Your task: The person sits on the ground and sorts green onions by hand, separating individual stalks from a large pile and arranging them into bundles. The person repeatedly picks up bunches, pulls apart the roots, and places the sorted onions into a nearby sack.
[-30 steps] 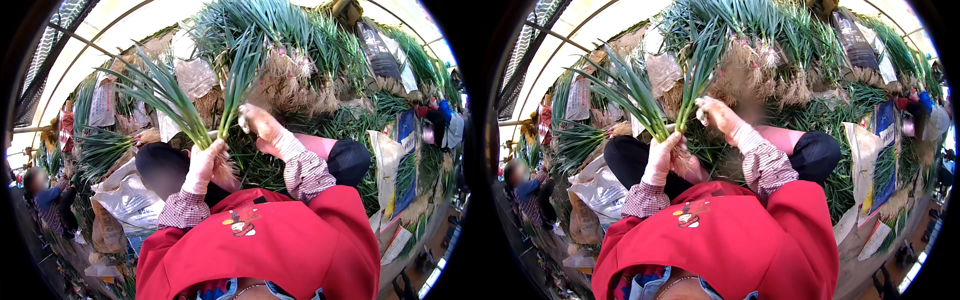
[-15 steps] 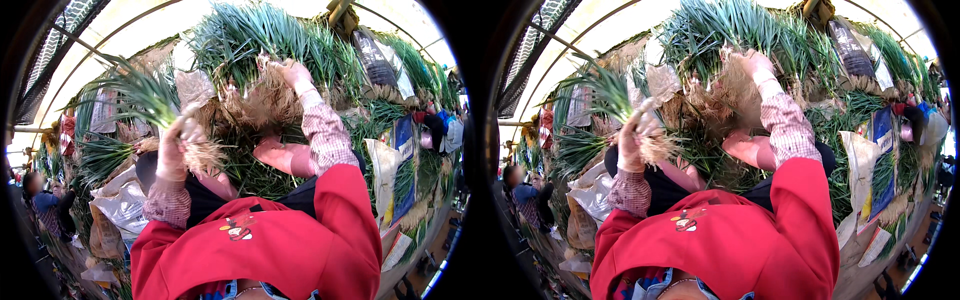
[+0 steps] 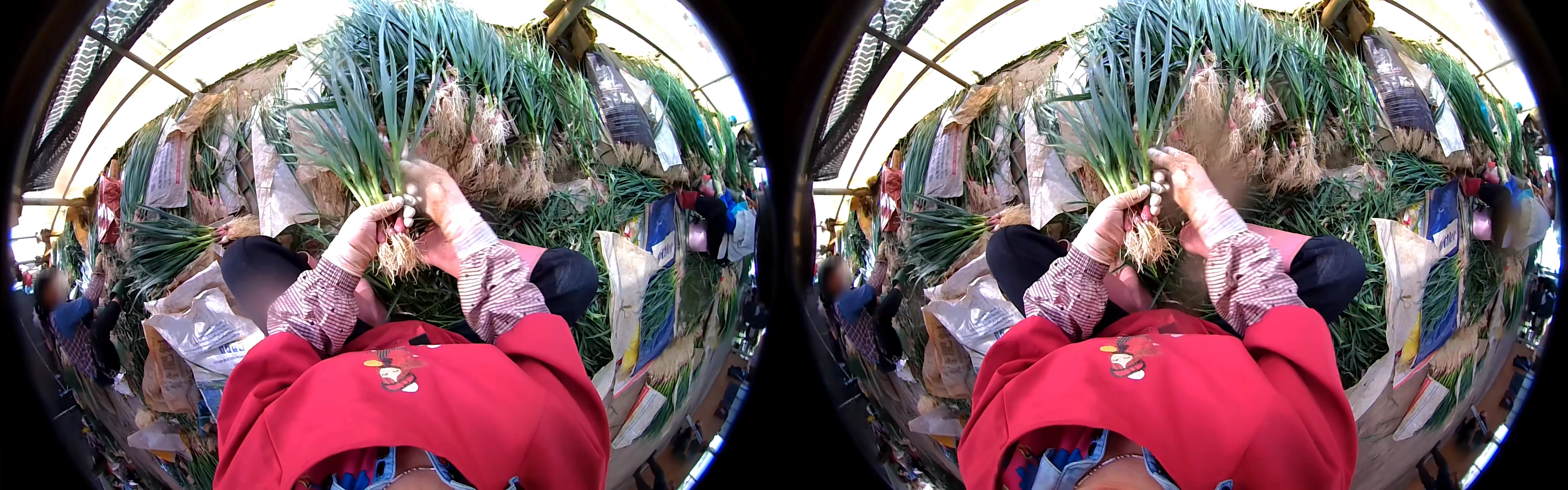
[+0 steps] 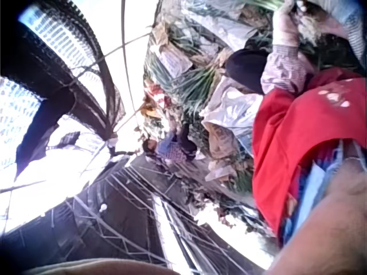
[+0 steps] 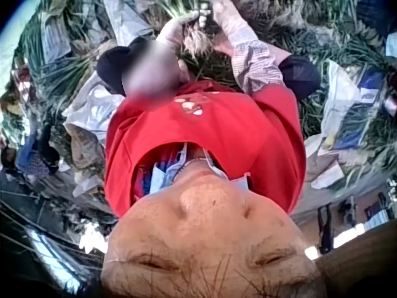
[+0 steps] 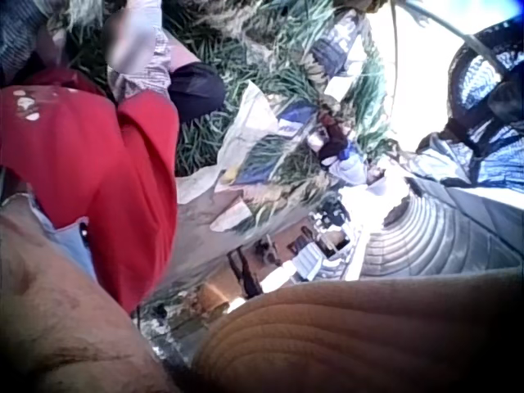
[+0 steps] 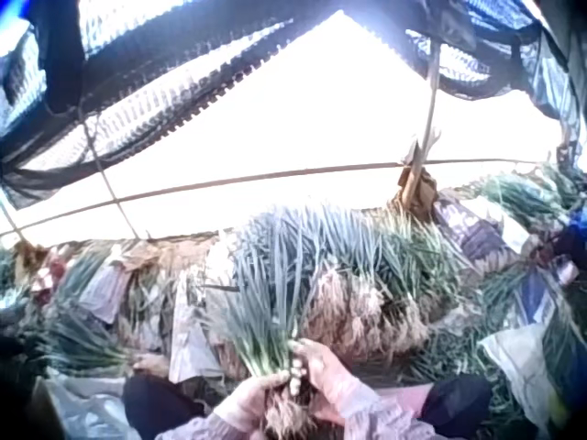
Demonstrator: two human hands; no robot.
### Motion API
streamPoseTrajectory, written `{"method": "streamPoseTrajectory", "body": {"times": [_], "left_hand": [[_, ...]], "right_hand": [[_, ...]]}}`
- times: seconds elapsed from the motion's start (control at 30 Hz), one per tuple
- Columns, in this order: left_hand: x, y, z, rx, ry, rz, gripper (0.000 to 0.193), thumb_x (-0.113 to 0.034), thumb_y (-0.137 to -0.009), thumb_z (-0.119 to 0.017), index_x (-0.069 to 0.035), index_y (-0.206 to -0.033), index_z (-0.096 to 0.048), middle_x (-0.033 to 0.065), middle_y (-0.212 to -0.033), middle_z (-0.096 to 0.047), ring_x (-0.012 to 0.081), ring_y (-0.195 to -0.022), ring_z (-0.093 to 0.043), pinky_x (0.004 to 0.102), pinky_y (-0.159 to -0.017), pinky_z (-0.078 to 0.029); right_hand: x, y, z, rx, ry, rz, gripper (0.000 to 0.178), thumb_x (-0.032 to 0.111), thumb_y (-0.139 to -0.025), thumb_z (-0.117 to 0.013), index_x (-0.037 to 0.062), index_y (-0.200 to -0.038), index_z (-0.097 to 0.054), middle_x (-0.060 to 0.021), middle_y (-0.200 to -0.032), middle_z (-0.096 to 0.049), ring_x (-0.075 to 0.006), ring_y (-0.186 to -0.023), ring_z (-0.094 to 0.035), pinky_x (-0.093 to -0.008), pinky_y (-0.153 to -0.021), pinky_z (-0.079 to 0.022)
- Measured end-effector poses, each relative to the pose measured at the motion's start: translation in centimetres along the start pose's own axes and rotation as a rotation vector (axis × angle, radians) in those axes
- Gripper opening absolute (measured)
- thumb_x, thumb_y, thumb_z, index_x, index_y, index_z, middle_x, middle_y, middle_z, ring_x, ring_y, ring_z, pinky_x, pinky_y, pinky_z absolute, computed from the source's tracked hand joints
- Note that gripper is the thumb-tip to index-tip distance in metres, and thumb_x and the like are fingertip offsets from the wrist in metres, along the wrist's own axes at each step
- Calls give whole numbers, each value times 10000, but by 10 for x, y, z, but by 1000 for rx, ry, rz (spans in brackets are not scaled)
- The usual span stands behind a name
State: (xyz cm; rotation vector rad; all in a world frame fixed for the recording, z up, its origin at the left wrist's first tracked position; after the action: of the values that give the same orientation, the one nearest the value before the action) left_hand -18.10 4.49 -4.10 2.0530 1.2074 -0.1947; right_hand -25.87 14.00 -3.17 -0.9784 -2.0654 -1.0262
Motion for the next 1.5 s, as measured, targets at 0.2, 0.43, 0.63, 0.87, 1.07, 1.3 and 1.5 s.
{"method": "streamPoseTrajectory", "body": {"times": [0.2, 0.43, 0.63, 0.87, 1.07, 1.3, 1.5], "left_hand": [[-23, 18, 19, -314, -225, -243, 65, -104, -860, -656, -46, -833, -642, 12, -632, -594, 84, -492, -505, 215, -455, -389], [-12, 15, 33, -371, -285, -280, 90, -45, -812, -687, -31, -883, -634, 7, -732, -611, 83, -589, -536, 217, -546, -431], [-99, 75, 17, 61, 487, -421, 243, -149, -950, -555, 12, -1129, -525, -28, -754, -475, 70, -650, -435, 212, -583, -385], [-68, 19, -22, 139, 286, -152, 173, -109, -897, -556, 17, -1011, -584, -38, -599, -363, 114, -582, -401, 273, -616, -388], [-75, -6, -6, -122, 71, -203, 300, -104, -946, -495, 65, -1190, -540, 145, -1016, -665, 259, -945, -651, 349, -837, -537], [-35, -43, 17, -60, 74, -65, 186, -101, -942, -508, 7, -1059, -603, 95, -883, -672, 200, -722, -656, 311, -653, -566], [-23, -27, 12, -361, -193, -258, 147, -50, -877, -608, 15, -1005, -639, 88, -866, -680, 163, -723, -654, 261, -600, -542]], "right_hand": [[14, 6, 40, -246, 17, 303, 217, 217, -952, -585, 59, -1092, -636, -23, -790, -642, -65, -664, -609, -186, -559, -482], [0, 9, -1, -272, 994, 280, 404, 415, -890, -591, 43, -1040, -648, -134, -787, -674, -244, -743, -656, -354, -698, -484], [-38, 37, 42, 465, 1590, -459, 376, 348, -826, -667, 35, -1034, -676, -126, -846, -678, -194, -787, -638, -336, -712, -492], [150, -120, 18, -446, 1918, 171, 488, 468, -980, -423, 72, -1230, -558, -98, -877, -680, -137, -620, -639, -268, -484, -500], [112, -72, -6, -223, 1464, 333, 281, 319, -981, -448, 99, -902, -603, -5, -614, -550, -61, -456, -434, -214, -418, -404], [64, 24, -26, -119, 1487, 360, 453, 532, -896, -531, 95, -938, -643, -129, -761, -676, -344, -747, -663, -433, -664, -499], [46, -20, -30, -29, 1639, 398, 366, 398, -919, -507, 45, -887, -598, -174, -781, -650, -374, -773, -639, -467, -721, -478]]}}
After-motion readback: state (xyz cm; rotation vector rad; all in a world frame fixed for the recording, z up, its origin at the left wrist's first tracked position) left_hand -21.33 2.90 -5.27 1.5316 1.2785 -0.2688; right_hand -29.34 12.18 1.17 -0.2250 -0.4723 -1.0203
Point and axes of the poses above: each hand's wrist, its own y-axis away from the middle knuckle, its own z-axis out of the back of the hand, x = y × z, the point moved 7 cm from there along -y, towards the middle knuckle
